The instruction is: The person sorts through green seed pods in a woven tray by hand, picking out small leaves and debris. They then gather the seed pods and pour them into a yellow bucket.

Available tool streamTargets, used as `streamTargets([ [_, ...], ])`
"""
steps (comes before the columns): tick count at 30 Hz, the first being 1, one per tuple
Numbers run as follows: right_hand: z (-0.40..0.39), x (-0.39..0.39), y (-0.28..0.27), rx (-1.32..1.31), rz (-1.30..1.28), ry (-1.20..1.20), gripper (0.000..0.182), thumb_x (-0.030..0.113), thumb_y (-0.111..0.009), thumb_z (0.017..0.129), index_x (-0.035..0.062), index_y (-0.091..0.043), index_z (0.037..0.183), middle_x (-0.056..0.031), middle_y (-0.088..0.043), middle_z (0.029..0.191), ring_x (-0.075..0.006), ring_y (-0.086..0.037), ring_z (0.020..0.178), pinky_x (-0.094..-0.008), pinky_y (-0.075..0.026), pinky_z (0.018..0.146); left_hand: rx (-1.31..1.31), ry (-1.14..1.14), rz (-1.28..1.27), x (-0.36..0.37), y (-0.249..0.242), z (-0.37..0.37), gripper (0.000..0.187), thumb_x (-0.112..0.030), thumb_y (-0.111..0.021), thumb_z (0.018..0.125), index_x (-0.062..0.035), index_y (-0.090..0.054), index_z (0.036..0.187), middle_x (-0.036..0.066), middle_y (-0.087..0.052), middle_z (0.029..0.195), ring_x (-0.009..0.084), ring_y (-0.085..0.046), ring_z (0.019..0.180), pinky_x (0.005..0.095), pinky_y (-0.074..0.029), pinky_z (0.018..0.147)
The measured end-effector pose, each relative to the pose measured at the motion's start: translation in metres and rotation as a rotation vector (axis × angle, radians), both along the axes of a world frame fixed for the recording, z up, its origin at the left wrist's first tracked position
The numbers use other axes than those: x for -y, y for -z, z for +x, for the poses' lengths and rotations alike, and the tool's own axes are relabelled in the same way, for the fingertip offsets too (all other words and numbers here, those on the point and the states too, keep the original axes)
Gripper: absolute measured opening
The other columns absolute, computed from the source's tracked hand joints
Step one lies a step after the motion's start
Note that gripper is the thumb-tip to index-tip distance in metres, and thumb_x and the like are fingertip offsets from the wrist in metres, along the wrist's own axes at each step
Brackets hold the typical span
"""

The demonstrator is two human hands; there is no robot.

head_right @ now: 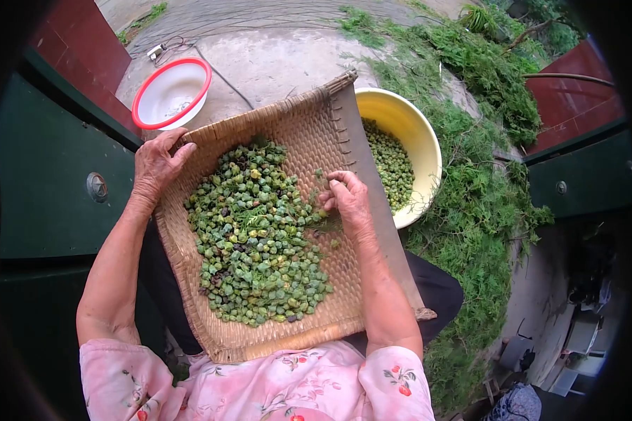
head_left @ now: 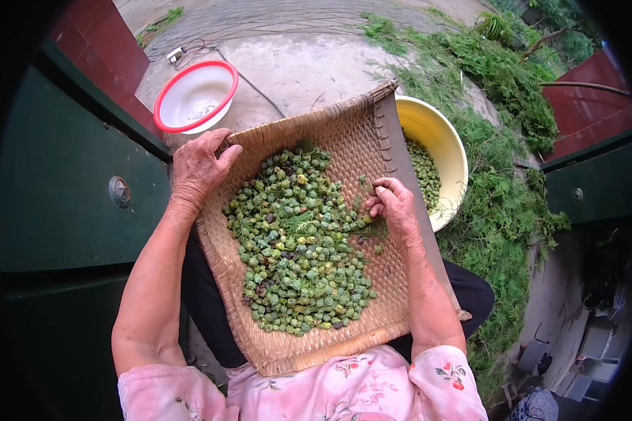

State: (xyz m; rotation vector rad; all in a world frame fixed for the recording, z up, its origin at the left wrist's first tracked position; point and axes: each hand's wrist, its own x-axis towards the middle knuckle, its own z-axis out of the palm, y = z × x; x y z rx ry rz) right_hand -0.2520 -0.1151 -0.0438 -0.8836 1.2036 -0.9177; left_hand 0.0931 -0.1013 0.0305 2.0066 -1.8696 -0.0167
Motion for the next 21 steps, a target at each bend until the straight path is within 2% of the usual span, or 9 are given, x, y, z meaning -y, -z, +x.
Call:
streamTargets([
  [3,-0.005,0.002,0.000,0.203,0.040,-0.025,0.022,0.008,-0.054,0.087,-0.0023,-0.052,0.107,-0.0080,-0.060,0.084,-0.0093,-0.058,0.064,-0.0216,-0.048,0.057,0.004,0.001,0.001,0.000,-0.001,-0.001,0.037,-0.035,-0.069,0.077,-0.0095,-0.067,0.104,0.009,-0.068,0.098,0.0262,-0.065,0.089,0.0371,-0.051,0.080],
  [6,-0.001,0.012,0.006,0.119,-0.067,0.086,0.020,0.006,-0.058,0.084,-0.0005,-0.058,0.103,-0.0083,-0.060,0.083,-0.0143,-0.060,0.068,-0.0265,-0.049,0.061,0.002,0.005,0.000,0.000,-0.002,-0.001,0.037,-0.035,-0.069,0.077,-0.0094,-0.067,0.104,0.010,-0.068,0.098,0.0262,-0.065,0.089,0.0370,-0.051,0.080],
  [9,0.001,0.023,0.017,-0.740,-0.649,-0.090,0.019,0.004,-0.061,0.080,0.0039,-0.064,0.098,-0.0099,-0.060,0.087,-0.0209,-0.060,0.073,-0.0325,-0.048,0.065,0.009,0.004,0.000,-0.001,-0.002,-0.002,0.037,-0.035,-0.069,0.077,-0.0094,-0.066,0.104,0.010,-0.068,0.097,0.0261,-0.065,0.089,0.0370,-0.051,0.080],
  [10,0.005,0.025,0.020,-0.759,-0.718,-0.062,0.021,0.004,-0.063,0.076,0.0089,-0.068,0.095,-0.0121,-0.058,0.089,-0.0270,-0.059,0.078,-0.0365,-0.047,0.068,0.013,0.002,0.000,-0.001,-0.003,-0.002,0.037,-0.034,-0.069,0.077,-0.0094,-0.066,0.104,0.010,-0.068,0.097,0.0261,-0.065,0.089,0.0369,-0.051,0.080],
  [13,0.011,0.029,0.025,-0.967,-0.816,-0.214,0.024,0.003,-0.063,0.074,0.0081,-0.067,0.097,-0.0129,-0.057,0.087,-0.0291,-0.059,0.080,-0.0370,-0.048,0.070,-0.005,0.007,0.003,-0.001,-0.002,-0.001,0.037,-0.034,-0.069,0.078,-0.0100,-0.066,0.105,0.009,-0.068,0.097,0.0259,-0.065,0.089,0.0371,-0.051,0.080],
  [14,0.012,0.027,0.023,-0.958,-0.816,-0.221,0.025,0.003,-0.063,0.072,0.0072,-0.066,0.097,-0.0141,-0.056,0.082,-0.0311,-0.058,0.083,-0.0370,-0.048,0.071,-0.003,0.004,0.008,-0.001,-0.003,-0.002,0.037,-0.034,-0.069,0.078,-0.0095,-0.066,0.105,0.009,-0.068,0.097,0.0256,-0.065,0.090,0.0372,-0.051,0.080],
  [17,0.012,0.024,0.025,-0.785,-0.805,-0.107,0.024,0.003,-0.064,0.072,0.0053,-0.065,0.096,-0.0129,-0.057,0.084,-0.0279,-0.059,0.079,-0.0359,-0.048,0.069,0.017,0.024,-0.043,-0.003,-0.003,-0.003,0.036,-0.031,-0.069,0.077,-0.0084,-0.065,0.106,0.010,-0.067,0.099,0.0256,-0.064,0.092,0.0364,-0.051,0.081],
  [19,0.012,0.016,0.014,-0.698,-0.608,-0.079,0.021,0.005,-0.065,0.074,0.0042,-0.063,0.095,-0.0097,-0.058,0.083,-0.0217,-0.058,0.075,-0.0337,-0.048,0.067,0.056,0.080,-0.166,-0.002,-0.001,-0.003,0.034,-0.028,-0.070,0.077,-0.0078,-0.066,0.105,0.011,-0.066,0.101,0.0264,-0.064,0.092,0.0343,-0.050,0.081],
  [21,0.012,0.007,0.003,-0.608,-0.455,-0.055,0.019,0.006,-0.066,0.075,0.0034,-0.063,0.094,-0.0062,-0.059,0.081,-0.0157,-0.056,0.071,-0.0309,-0.047,0.064,0.223,0.161,-0.373,-0.003,-0.011,-0.008,0.031,-0.022,-0.070,0.077,-0.0075,-0.066,0.105,0.011,-0.066,0.099,0.0267,-0.063,0.091,0.0350,-0.050,0.081],
])
